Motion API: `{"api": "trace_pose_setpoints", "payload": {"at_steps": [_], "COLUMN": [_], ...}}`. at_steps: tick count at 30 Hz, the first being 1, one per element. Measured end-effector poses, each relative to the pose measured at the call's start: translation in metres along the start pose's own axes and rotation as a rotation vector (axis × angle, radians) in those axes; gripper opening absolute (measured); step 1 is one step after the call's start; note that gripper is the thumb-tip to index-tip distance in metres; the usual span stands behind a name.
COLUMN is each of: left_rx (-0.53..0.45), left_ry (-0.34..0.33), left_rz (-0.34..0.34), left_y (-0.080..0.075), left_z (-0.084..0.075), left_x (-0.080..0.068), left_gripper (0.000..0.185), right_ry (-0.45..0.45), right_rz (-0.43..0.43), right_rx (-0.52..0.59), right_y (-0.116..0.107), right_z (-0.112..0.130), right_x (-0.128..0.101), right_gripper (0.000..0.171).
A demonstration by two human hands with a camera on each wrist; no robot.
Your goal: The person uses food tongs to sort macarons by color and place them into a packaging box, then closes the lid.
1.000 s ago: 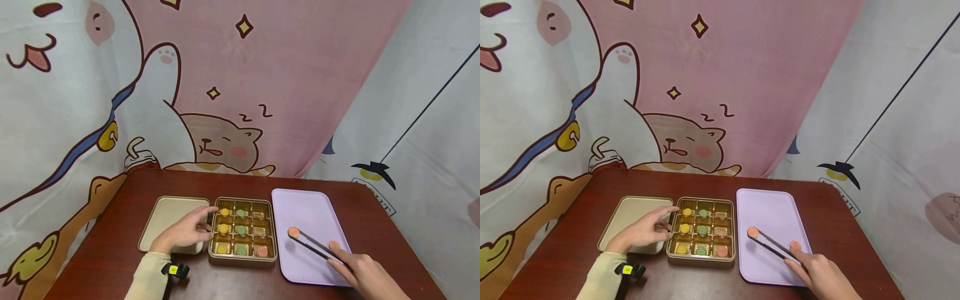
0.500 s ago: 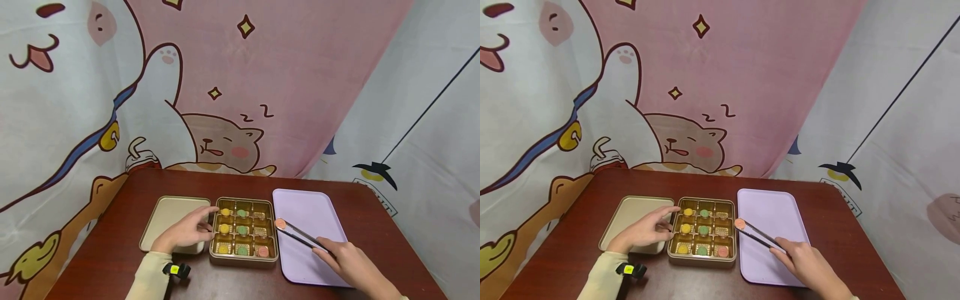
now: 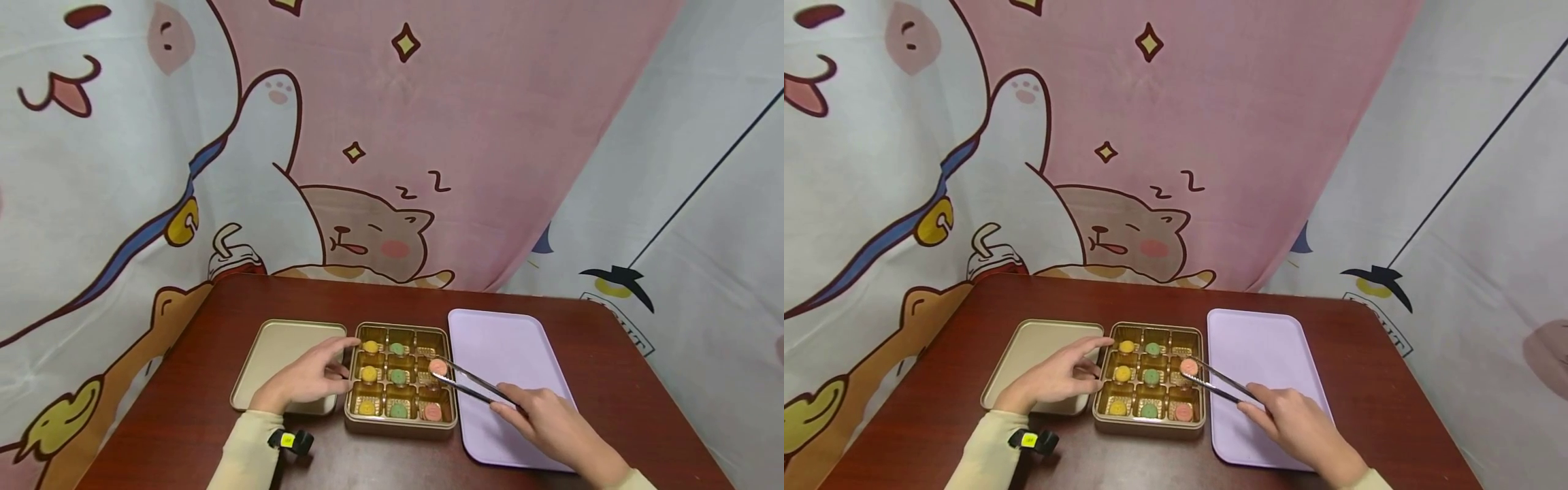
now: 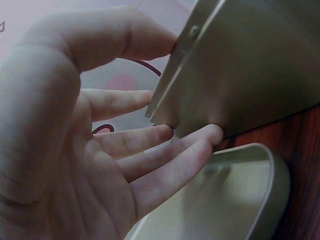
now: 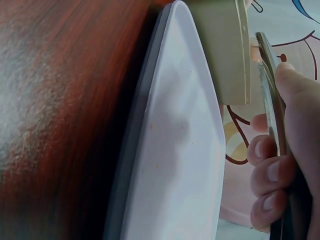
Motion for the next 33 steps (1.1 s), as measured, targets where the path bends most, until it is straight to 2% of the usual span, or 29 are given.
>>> {"api": "trace_pose_setpoints", "payload": {"at_steps": [5,19,28,33], "left_rx": [0.004,0.008,0.008,0.006], "left_ry": [-0.005,-0.019,-0.022,-0.023], "left_rz": [-0.003,-0.005,-0.005,-0.005], "left_y": [0.000,0.000,-0.001,-0.001], "left_z": [0.000,-0.001,-0.001,0.000], "left_x": [0.000,0.000,-0.001,-0.001], "left_gripper": [0.078,0.079,0.078,0.078], "right_ry": [-0.003,-0.004,0.106,0.207], "right_rz": [0.004,-0.006,0.043,0.084], "right_rx": [0.032,0.004,0.006,0.001], "right_y": [-0.001,-0.003,-0.006,-0.011], "right_z": [0.002,0.004,0.002,-0.003], "right_x": [0.003,0.001,-0.007,-0.016], "right_gripper": [0.011,0.014,0.021,0.026]}}
Point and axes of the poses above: each hand's wrist, its own x-axis towards the middle knuckle, its own y-axis out of the palm, z = x × y, the point moved 4 cm from there along x, towards the middle knuckle, and after that the axes turned 15 degrees about -y, right-handed, at the moved point
